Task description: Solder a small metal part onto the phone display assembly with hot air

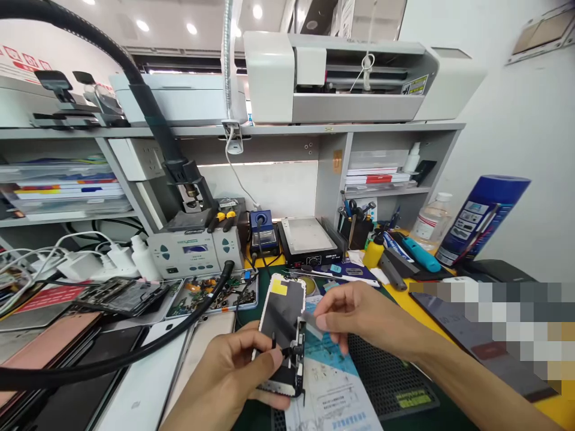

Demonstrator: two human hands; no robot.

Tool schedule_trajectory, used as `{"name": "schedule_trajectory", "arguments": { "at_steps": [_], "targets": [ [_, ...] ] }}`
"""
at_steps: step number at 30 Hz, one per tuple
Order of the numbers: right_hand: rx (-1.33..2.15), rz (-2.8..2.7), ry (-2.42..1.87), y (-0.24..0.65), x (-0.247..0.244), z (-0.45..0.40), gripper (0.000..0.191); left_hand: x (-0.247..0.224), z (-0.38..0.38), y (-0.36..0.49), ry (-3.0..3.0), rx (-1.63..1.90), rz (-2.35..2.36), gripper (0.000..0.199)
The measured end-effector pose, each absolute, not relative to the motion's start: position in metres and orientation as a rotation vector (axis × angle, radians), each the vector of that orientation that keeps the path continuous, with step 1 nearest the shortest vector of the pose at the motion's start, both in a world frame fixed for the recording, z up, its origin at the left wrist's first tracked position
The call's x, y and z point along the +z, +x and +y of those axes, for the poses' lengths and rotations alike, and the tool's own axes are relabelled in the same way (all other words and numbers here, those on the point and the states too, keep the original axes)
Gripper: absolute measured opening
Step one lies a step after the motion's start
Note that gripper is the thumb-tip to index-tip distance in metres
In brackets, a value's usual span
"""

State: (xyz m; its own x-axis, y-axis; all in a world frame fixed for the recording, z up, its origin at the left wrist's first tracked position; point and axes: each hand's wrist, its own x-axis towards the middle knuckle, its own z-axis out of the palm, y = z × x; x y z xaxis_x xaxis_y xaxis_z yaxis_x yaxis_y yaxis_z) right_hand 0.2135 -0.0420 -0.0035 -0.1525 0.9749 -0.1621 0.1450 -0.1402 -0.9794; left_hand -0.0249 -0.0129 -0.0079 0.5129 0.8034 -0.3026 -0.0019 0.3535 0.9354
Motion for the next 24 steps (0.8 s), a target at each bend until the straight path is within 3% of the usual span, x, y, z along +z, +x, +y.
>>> {"name": "schedule_trajectory", "arguments": {
  "at_steps": [8,24],
  "targets": [
    [1.566,-1.307,-1.246,0.198,-0.006,-0.046,0.023,-0.010,-0.013,-0.026,1.098,0.619,0.860,0.035],
    [1.612,-1.290,-1.238,0.192,-0.005,-0.047,0.023,-0.008,-0.015,-0.023,1.067,0.630,0.961,0.033]
  ]
}}
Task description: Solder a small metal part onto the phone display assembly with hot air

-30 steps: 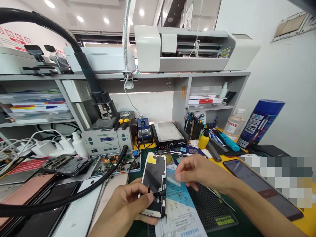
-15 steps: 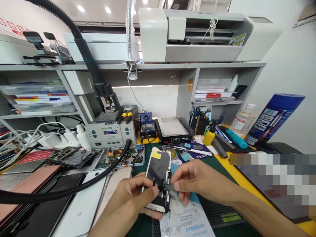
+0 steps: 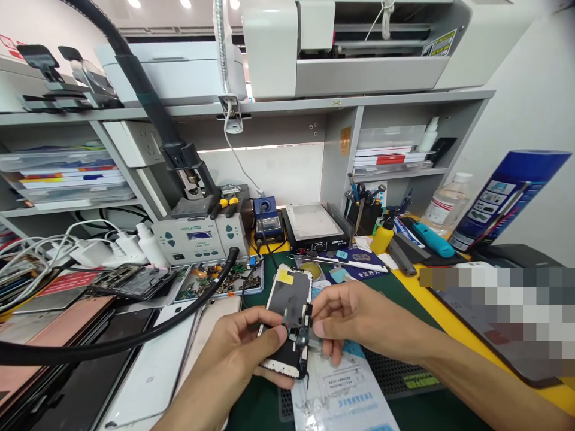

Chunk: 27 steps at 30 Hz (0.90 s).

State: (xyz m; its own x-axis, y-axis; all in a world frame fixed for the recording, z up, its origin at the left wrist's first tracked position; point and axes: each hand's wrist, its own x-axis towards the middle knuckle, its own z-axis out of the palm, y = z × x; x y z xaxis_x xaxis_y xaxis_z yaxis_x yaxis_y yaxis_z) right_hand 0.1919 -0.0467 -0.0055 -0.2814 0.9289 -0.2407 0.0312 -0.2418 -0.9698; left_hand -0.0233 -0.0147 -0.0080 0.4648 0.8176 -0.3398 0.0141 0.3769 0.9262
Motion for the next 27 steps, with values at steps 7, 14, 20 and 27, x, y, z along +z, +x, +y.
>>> {"name": "schedule_trajectory", "arguments": {
  "at_steps": [7,14,20,27],
  "targets": [
    [1.573,-1.318,-1.289,0.188,0.000,-0.050,0.017,-0.003,-0.016,-0.023,1.053,0.634,0.974,0.021],
    [1.534,-1.337,-1.333,0.189,0.002,-0.054,0.020,-0.002,-0.013,-0.022,1.005,0.612,0.955,0.023],
    [1.531,-1.342,-1.332,0.189,0.000,-0.058,0.021,-0.003,-0.014,-0.023,0.952,0.605,0.913,0.030],
    [1.521,-1.355,-1.325,0.192,-0.001,-0.056,0.026,-0.001,-0.019,-0.020,0.958,0.636,0.931,0.031]
  ]
}}
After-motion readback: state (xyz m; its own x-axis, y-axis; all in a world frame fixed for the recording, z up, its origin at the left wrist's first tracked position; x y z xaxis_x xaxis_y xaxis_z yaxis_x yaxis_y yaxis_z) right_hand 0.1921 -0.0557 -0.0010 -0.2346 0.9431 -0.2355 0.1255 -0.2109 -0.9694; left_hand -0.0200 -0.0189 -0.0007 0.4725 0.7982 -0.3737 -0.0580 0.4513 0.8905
